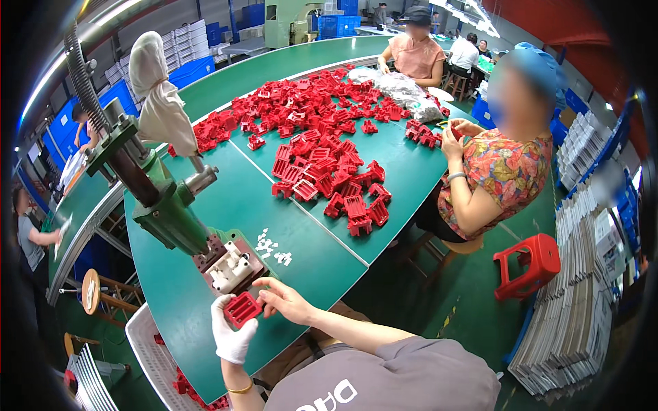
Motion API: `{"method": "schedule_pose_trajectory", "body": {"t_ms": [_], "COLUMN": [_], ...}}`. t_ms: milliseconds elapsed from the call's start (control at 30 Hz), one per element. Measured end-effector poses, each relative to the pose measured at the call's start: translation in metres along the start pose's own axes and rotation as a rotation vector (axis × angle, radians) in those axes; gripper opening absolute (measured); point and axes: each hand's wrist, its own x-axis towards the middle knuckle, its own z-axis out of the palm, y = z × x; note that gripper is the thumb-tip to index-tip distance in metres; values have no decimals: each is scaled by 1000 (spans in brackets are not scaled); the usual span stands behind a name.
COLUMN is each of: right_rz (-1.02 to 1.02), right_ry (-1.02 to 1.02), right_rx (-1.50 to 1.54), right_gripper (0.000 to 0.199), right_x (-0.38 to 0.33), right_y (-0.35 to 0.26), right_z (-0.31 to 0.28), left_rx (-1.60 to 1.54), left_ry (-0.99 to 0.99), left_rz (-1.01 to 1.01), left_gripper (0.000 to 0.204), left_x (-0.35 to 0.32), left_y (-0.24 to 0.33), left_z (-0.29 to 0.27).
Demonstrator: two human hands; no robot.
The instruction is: Using a manual punch press to assemble or shape small red plastic components with white inserts.
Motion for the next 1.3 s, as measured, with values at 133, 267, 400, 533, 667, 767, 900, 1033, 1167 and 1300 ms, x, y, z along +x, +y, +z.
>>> {"method": "schedule_pose_trajectory", "body": {"t_ms": [133,267,400,533,667,767,900,1033,1167,1300], "right_rz": [-34,7,-105,-174,-195,-198,-189,-231,-219,-188], "right_ry": [-36,53,74,83,65,63,66,71,67,38], "right_rx": [35,53,75,102,93,83,70,54,36,66], "right_gripper": [30,28,27,28,29,30,33,36,37,38], "right_x": [-3,-6,-9,-10,-10,-12,-13,-14,-16,-15], "right_y": [-2,-2,-6,-10,-11,-11,-13,-16,-16,-18], "right_z": [7,2,-4,-7,-7,-7,-5,-4,-4,-6], "left_rx": [16,-126,-128,-210,-249,-235,-262,-375,-521,-530], "left_ry": [-5,-13,-9,7,22,39,36,17,-9,-19], "left_rz": [12,13,36,-2,-13,-45,-66,-165,-192,-184], "left_gripper": [72,77,72,58,55,53,53,56,58,57], "left_x": [-3,-3,-2,-3,-3,-3,-3,-2,0,1], "left_y": [-4,-11,-16,-17,-13,-10,-10,-14,-17,-17], "left_z": [14,20,26,30,32,32,32,34,35,36]}}
